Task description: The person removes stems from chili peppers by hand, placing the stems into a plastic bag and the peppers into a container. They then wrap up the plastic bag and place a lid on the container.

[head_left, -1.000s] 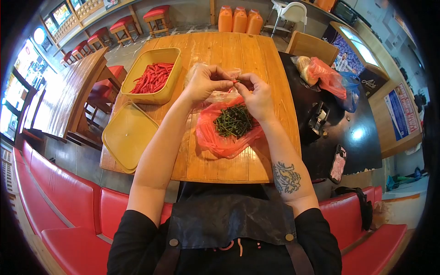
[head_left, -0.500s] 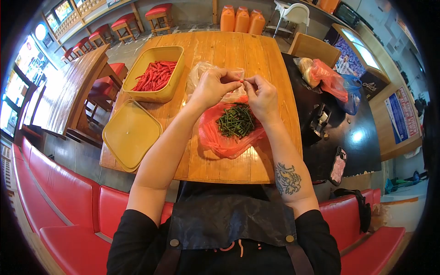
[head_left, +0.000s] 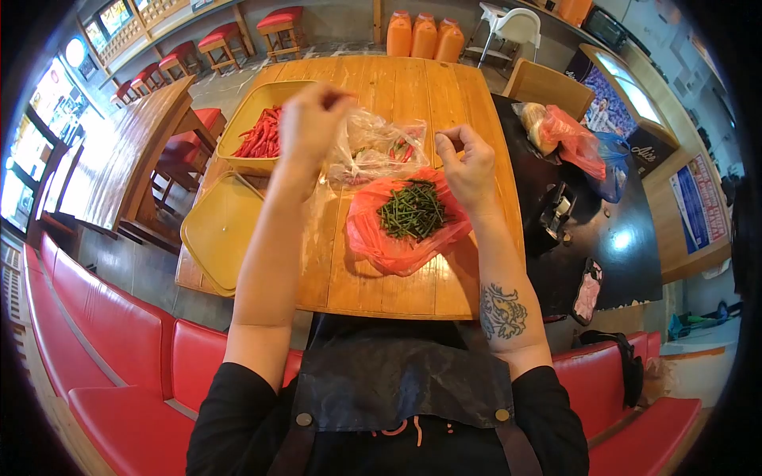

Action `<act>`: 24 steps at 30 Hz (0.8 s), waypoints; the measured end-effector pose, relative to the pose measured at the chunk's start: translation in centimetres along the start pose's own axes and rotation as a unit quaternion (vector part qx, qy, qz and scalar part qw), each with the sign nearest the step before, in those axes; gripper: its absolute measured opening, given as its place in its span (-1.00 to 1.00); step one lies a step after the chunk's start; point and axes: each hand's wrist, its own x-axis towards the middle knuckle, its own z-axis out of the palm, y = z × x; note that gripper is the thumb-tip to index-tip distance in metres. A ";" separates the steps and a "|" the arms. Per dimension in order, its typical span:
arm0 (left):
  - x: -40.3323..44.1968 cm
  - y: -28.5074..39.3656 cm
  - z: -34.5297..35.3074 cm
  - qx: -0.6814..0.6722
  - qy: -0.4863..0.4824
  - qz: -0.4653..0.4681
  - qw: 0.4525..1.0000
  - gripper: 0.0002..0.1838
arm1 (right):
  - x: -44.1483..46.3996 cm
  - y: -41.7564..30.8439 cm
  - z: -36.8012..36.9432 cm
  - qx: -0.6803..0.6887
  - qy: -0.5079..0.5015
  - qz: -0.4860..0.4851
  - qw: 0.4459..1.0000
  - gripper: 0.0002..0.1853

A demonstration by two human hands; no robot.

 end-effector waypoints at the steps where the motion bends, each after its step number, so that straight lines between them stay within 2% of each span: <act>1: 1.0 -1.8 -1.4 0.072 0.058 0.034 0.995 -0.80 | 0.1 0.0 -0.3 0.006 -0.027 -0.003 1.000 -0.85; 2: 1.7 -3.0 -3.0 0.127 0.077 0.013 0.989 -0.81 | 0.3 -0.3 -0.7 0.008 -0.025 -0.003 1.000 -0.85; 4: 2.2 -4.5 -4.4 0.182 0.094 -0.005 0.979 -0.81 | 0.3 -1.0 -1.4 -0.053 -0.156 0.006 0.986 -0.85; 5: 2.0 -5.2 -4.6 0.296 0.117 -0.012 0.948 -0.80 | 0.2 -0.8 -1.4 -0.052 -0.156 0.006 0.986 -0.85; 6: 1.7 -5.1 -4.7 0.405 0.138 -0.020 0.904 -0.78 | 0.1 -0.7 -1.4 -0.027 -0.206 -0.002 0.978 -0.85; 7: 1.4 -5.1 -4.3 0.380 0.148 0.012 0.913 -0.76 | 0.0 -0.5 -1.3 -0.002 -0.257 -0.010 0.966 -0.86; 9: 1.6 -4.5 -2.9 0.316 0.086 0.105 0.939 -0.79 | -0.1 -0.3 -1.2 -0.002 -0.286 -0.018 0.958 -0.88; 10: 0.8 -2.9 -1.4 0.200 0.011 0.076 0.977 -0.80 | -0.2 -0.2 -1.2 -0.004 -0.314 -0.027 0.949 -0.89; 11: -0.2 -1.1 0.3 0.079 -0.063 0.045 0.994 -0.81 | -0.2 -0.3 -1.2 -0.006 -0.316 -0.026 0.948 -0.89; 13: -1.8 -1.8 4.3 0.016 -0.207 0.188 0.960 -0.81 | 0.0 -0.5 -1.2 -0.006 -0.259 0.007 0.966 -0.91; 14: -2.7 -1.6 5.9 0.016 -0.273 0.189 0.943 -0.80 | 0.1 -0.4 -1.2 -0.007 -0.262 0.005 0.965 -0.91; 15: -3.4 -2.4 7.5 0.104 -0.258 0.235 0.931 -0.79 | 0.3 0.1 -1.2 -0.001 -0.230 0.007 0.973 -0.92; 18: -4.5 -2.7 8.6 0.163 -0.294 0.226 0.914 -0.79 | 0.3 1.0 -1.0 -0.004 -0.184 0.001 0.983 -0.93; 20: -4.0 -2.6 8.3 0.144 -0.290 0.219 0.920 -0.81 | 0.3 1.0 -0.9 -0.017 -0.156 -0.001 0.988 -0.93; 22: -3.5 -2.4 7.8 0.125 -0.345 0.135 0.920 -0.82 | 0.4 0.7 -0.9 -0.019 -0.145 0.006 0.989 -0.93; 24: -3.5 -2.5 7.6 0.134 -0.344 0.145 0.918 -0.82 | 0.5 0.5 -0.9 -0.021 -0.133 0.013 0.991 -0.93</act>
